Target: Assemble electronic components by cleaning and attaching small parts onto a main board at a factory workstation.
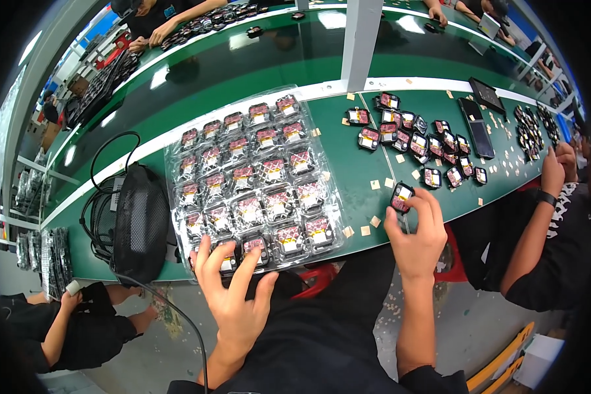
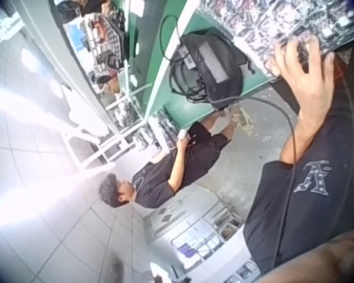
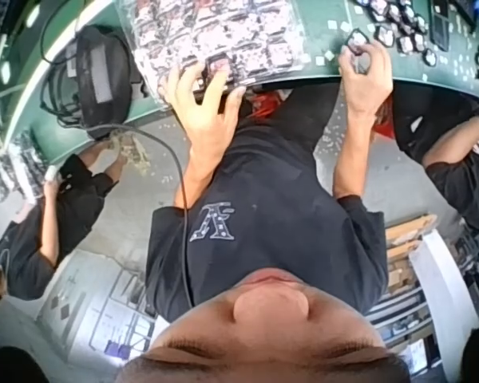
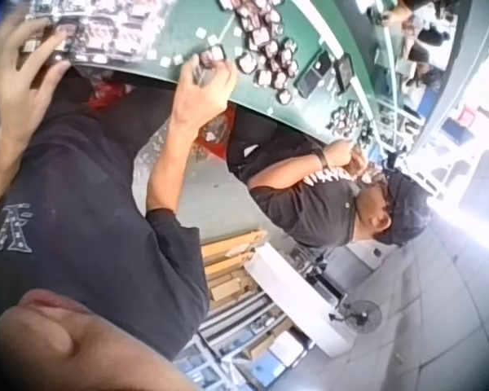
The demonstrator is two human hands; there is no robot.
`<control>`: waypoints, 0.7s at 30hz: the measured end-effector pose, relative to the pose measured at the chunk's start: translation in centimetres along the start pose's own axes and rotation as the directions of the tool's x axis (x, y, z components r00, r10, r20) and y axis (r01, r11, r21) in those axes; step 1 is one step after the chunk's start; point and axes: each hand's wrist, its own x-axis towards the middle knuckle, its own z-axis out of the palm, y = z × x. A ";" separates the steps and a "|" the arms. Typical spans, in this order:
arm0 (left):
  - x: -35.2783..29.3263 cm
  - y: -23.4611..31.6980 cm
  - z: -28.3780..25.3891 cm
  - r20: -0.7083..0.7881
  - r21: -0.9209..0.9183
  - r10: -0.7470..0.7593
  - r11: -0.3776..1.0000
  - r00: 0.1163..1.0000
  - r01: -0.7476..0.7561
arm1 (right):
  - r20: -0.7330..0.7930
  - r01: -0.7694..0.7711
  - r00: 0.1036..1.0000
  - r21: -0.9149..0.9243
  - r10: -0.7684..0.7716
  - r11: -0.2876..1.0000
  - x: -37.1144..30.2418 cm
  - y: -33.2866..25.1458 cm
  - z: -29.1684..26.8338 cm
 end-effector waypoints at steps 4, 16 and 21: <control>-0.8 0.3 -0.7 -0.008 -0.511 0.050 0.858 0.999 -0.047 | 0.017 0.134 0.989 0.288 -0.145 0.948 -1.1 -1.6 -2.3; -1.4 1.4 -0.2 0.637 -0.751 -0.028 -0.252 0.771 0.611 | 0.297 0.055 0.816 0.815 -0.497 0.577 -3.0 -8.0 -3.3; -1.8 1.3 0.6 0.550 -0.826 -0.144 -0.244 0.823 0.509 | 0.452 0.024 0.796 0.641 -0.402 0.767 -3.2 -7.9 -4.1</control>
